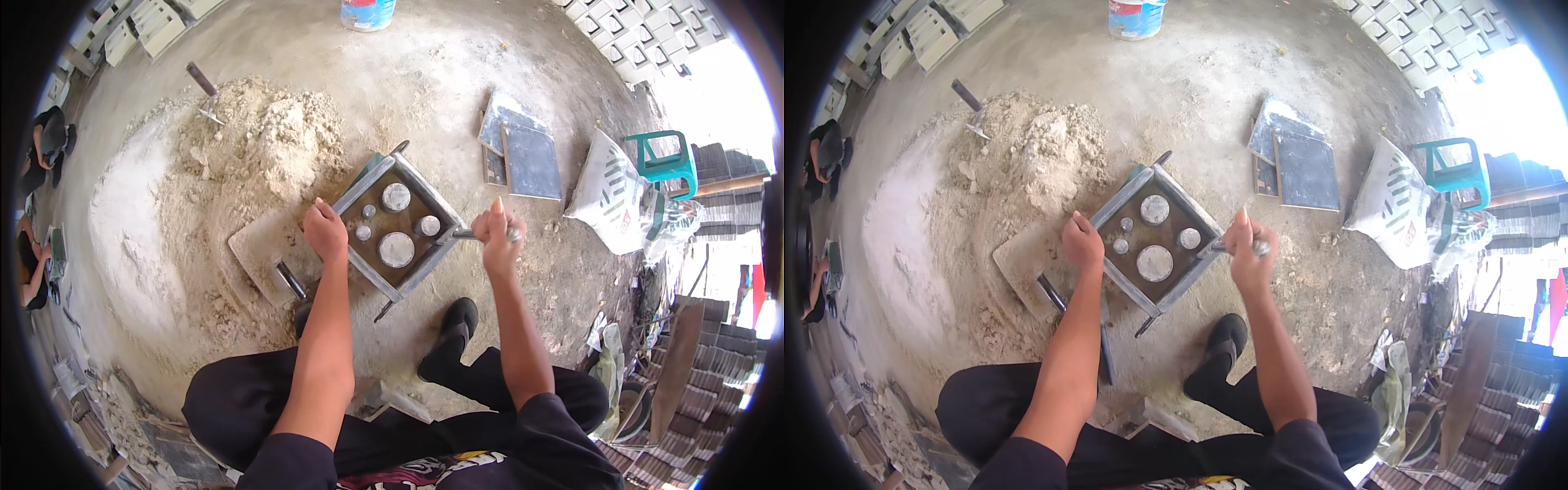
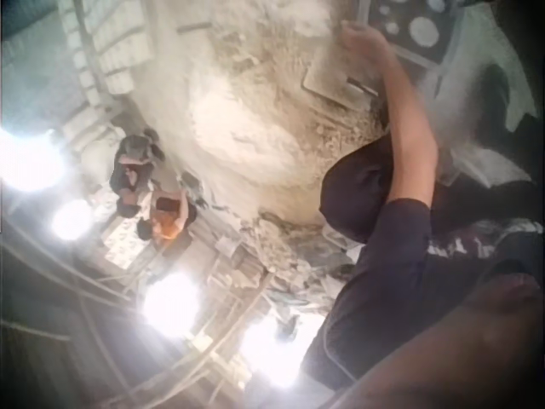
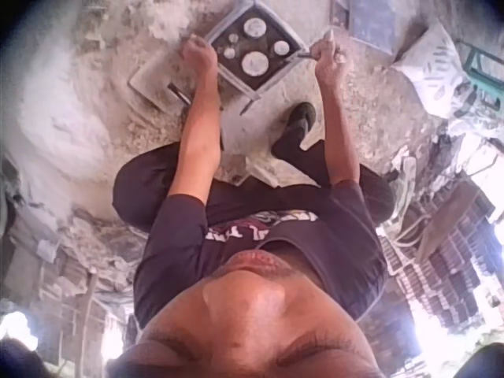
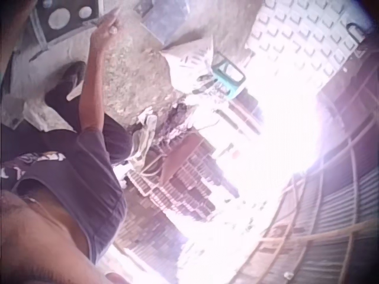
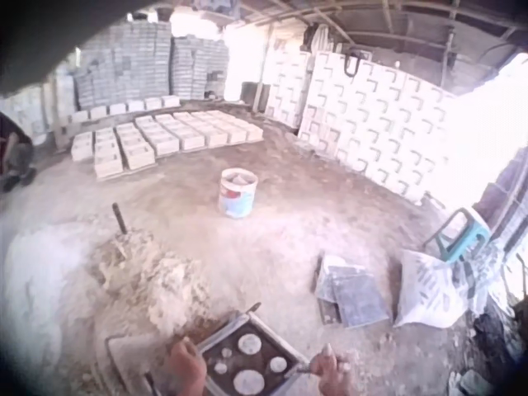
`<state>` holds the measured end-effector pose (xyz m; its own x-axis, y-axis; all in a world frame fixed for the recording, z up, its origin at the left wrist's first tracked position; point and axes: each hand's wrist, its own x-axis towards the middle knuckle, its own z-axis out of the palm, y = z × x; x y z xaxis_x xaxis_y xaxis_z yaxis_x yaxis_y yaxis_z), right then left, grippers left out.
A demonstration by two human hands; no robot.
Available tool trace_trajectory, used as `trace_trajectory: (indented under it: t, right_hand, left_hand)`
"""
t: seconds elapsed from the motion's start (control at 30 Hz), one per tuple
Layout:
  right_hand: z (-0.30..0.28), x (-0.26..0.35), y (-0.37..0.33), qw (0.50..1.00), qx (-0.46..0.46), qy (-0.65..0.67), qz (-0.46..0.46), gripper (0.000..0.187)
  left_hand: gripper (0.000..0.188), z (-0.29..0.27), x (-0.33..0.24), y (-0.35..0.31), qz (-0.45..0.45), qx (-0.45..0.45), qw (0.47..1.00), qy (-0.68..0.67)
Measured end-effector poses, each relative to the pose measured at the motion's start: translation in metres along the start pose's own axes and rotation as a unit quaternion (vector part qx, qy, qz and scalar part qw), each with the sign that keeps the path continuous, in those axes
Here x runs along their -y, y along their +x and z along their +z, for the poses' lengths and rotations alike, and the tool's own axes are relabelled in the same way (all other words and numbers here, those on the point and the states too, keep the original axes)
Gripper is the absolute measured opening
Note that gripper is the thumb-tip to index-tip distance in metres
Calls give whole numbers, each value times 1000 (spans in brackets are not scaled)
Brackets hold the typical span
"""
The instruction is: The person uses a small hand tool to compact dry material into a metal mold frame and then uses a flat board to level the surface, repeating the process to form bricks on the floor.
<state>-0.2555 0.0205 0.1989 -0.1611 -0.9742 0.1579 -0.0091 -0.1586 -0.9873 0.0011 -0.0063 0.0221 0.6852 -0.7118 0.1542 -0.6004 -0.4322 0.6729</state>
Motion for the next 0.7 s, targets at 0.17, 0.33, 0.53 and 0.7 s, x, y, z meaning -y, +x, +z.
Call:
trace_trajectory:
  t: [0.17, 0.33, 0.53, 0.7]
  right_hand:
    - [8, -5, -6, 990, 43, -38, -130, 55]
    - [23, -21, -16, 987, 47, -64, -143, 55]
    - [33, -17, -17, 987, -35, -34, -152, 48]
    - [50, -3, -13, 995, -93, -28, -11, 46]
  left_hand:
    - [41, 0, -8, -3, 11, -11, 1000, -9]
    - [43, -1, -5, -4, 10, -11, 1000, -9]
    - [44, 3, -10, 0, 4, 11, 1000, -6]
    - [45, -6, -2, -5, -18, 20, 1000, 8]
